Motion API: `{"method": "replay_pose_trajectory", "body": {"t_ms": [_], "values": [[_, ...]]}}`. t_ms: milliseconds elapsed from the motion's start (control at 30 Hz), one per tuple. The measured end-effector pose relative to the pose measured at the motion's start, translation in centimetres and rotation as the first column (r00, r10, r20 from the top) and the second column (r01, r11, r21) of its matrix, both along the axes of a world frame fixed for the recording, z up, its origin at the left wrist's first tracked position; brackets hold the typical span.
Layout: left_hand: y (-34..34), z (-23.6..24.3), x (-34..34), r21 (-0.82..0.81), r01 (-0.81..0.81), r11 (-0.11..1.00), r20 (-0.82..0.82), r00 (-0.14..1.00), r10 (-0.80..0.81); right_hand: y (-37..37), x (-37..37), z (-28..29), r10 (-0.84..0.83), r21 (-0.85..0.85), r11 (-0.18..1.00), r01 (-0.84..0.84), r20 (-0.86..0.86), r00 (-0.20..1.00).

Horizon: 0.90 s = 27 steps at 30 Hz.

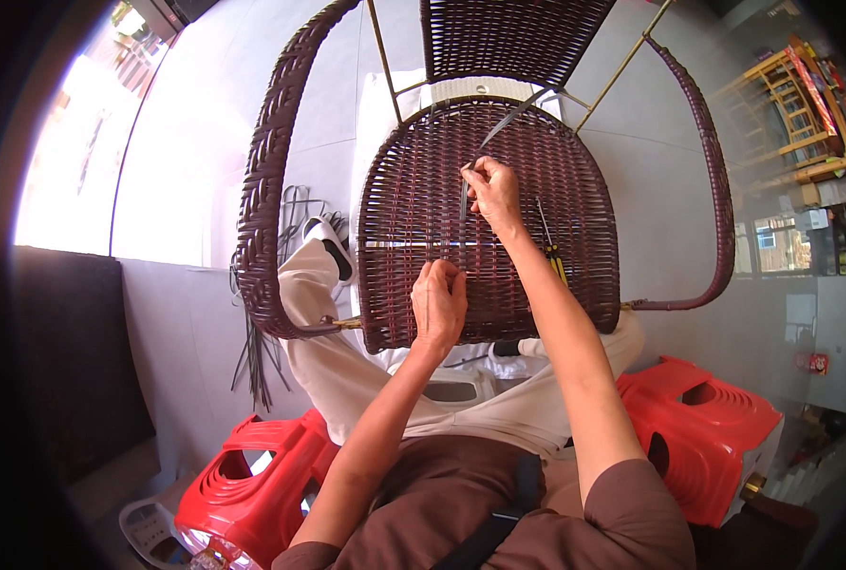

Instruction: The person weaves dark strips into the seat of a wicker chair. They use a screwdriver to wedge the strips through the existing weave and pull them into place.

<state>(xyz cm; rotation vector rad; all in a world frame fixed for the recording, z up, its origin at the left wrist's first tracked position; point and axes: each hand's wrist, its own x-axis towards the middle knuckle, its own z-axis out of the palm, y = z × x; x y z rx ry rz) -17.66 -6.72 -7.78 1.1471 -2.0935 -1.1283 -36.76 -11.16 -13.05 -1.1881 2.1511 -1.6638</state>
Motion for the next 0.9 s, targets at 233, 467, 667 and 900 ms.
{"method": "replay_pose_trajectory", "body": {"t_ms": [233, 467, 667, 900], "values": [[-0.3, -0.3, 0.7, 0.027, 0.073, 0.997, -0.079, 0.994, -0.071, -0.1, 1.4, 3.2, 0.06, 0.013, 0.998, -0.069, 0.341, 0.938], [1.2, 0.6, 1.9, -0.003, 0.01, 1.0, -0.096, 0.995, -0.011, -0.5, 1.2, 2.7, 0.041, -0.012, 0.999, -0.039, 0.262, 0.964], [2.1, 0.1, 2.3, -0.181, 0.078, 0.98, -0.063, 0.994, -0.09, -1.1, 0.6, 2.4, 0.076, -0.014, 0.997, -0.075, 0.195, 0.978], [1.9, -0.2, 2.2, -0.166, 0.126, 0.978, -0.036, 0.99, -0.134, -1.2, 0.8, 3.9, 0.149, -0.055, 0.989, -0.139, 0.288, 0.946]]}}
